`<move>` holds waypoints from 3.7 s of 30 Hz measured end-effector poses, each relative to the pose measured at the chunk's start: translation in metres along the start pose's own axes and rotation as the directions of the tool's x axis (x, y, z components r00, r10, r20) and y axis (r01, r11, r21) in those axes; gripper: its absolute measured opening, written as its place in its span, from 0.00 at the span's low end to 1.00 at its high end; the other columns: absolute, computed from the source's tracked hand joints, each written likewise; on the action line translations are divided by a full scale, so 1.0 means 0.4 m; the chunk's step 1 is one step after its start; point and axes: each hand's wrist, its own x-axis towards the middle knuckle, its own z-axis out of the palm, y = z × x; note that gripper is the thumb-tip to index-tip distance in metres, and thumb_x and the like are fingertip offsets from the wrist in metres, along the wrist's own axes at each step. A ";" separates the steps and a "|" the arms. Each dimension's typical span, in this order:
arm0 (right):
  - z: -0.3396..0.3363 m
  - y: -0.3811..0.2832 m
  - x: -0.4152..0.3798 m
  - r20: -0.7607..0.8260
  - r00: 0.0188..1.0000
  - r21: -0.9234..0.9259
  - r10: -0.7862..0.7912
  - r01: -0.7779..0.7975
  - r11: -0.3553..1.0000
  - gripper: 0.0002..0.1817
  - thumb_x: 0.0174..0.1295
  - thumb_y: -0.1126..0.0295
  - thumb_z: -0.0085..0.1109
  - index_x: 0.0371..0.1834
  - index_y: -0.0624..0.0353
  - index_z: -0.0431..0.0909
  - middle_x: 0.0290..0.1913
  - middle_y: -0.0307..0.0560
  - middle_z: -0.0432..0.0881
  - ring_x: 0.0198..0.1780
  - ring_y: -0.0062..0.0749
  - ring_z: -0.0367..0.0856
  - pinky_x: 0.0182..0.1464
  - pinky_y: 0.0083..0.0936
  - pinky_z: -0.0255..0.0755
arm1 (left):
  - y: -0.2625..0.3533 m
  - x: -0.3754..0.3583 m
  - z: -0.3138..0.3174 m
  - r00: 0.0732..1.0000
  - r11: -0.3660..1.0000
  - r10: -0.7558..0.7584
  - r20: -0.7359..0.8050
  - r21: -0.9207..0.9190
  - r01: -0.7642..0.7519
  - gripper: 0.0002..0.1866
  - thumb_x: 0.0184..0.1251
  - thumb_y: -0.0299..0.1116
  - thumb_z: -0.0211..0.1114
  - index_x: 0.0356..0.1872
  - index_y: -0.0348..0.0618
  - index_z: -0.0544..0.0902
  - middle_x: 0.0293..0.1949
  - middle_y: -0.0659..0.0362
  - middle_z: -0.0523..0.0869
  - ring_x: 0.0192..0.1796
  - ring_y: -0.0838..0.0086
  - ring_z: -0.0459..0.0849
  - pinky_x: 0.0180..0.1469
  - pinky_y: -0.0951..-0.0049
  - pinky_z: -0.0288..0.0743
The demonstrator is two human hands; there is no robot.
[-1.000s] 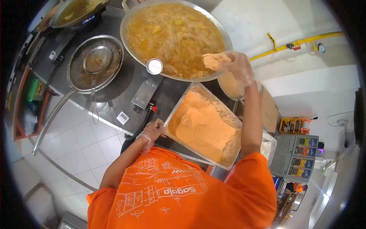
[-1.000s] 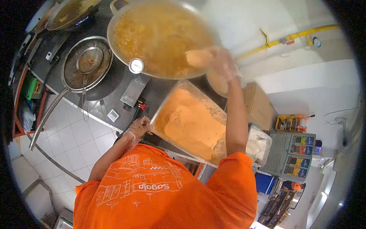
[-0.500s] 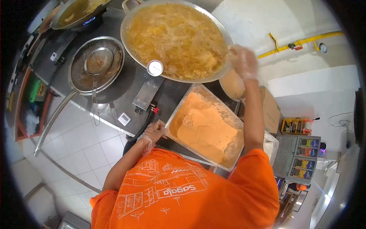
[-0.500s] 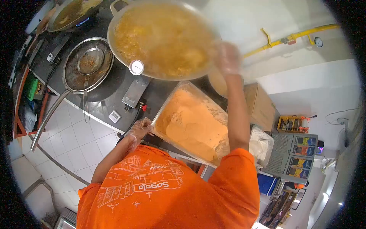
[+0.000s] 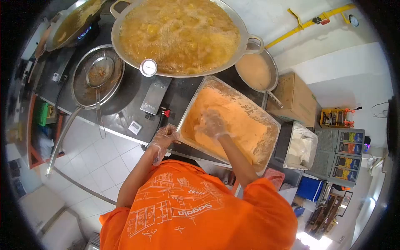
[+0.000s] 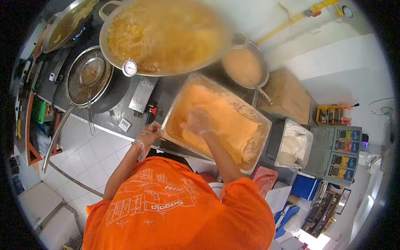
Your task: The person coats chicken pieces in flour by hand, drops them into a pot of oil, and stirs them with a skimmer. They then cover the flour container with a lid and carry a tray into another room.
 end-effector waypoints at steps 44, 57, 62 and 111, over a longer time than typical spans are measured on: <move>0.034 0.205 -0.186 0.716 0.555 0.485 0.424 -0.832 0.270 0.23 0.61 0.58 0.59 0.55 0.58 0.68 0.42 0.53 0.80 0.41 0.46 0.79 0.37 0.35 0.78 | -0.025 0.008 -0.010 1.000 0.997 -0.012 0.018 -0.072 0.013 0.08 0.61 0.25 0.66 0.40 0.40 0.78 0.33 0.62 0.79 0.35 0.78 0.79 0.39 0.75 0.82; 0.140 0.307 -0.351 0.527 0.586 0.723 0.616 -0.690 0.037 0.20 0.53 0.73 0.68 0.48 0.63 0.72 0.36 0.50 0.80 0.28 0.32 0.80 0.24 0.27 0.75 | -0.016 0.006 -0.016 0.997 0.998 -0.062 0.049 -0.022 0.063 0.08 0.62 0.30 0.67 0.38 0.45 0.77 0.35 0.65 0.78 0.39 0.80 0.79 0.42 0.76 0.80; -0.068 0.258 -0.287 0.639 0.507 0.632 0.579 -0.775 -0.020 0.18 0.55 0.72 0.67 0.49 0.58 0.74 0.33 0.46 0.80 0.26 0.28 0.79 0.25 0.25 0.75 | -0.014 -0.002 -0.004 0.997 0.996 -0.073 -0.001 -0.060 0.073 0.07 0.62 0.30 0.67 0.38 0.44 0.77 0.36 0.65 0.78 0.40 0.79 0.79 0.42 0.77 0.80; -0.894 -0.065 0.787 -0.275 0.891 0.098 -0.361 0.400 0.911 0.20 0.57 0.57 0.61 0.44 0.61 0.83 0.36 0.50 0.85 0.37 0.38 0.82 0.46 0.32 0.73 | 0.041 -0.008 -0.036 0.896 0.516 0.436 0.079 0.794 -0.321 0.13 0.63 0.39 0.56 0.38 0.40 0.78 0.34 0.44 0.84 0.40 0.48 0.83 0.45 0.54 0.75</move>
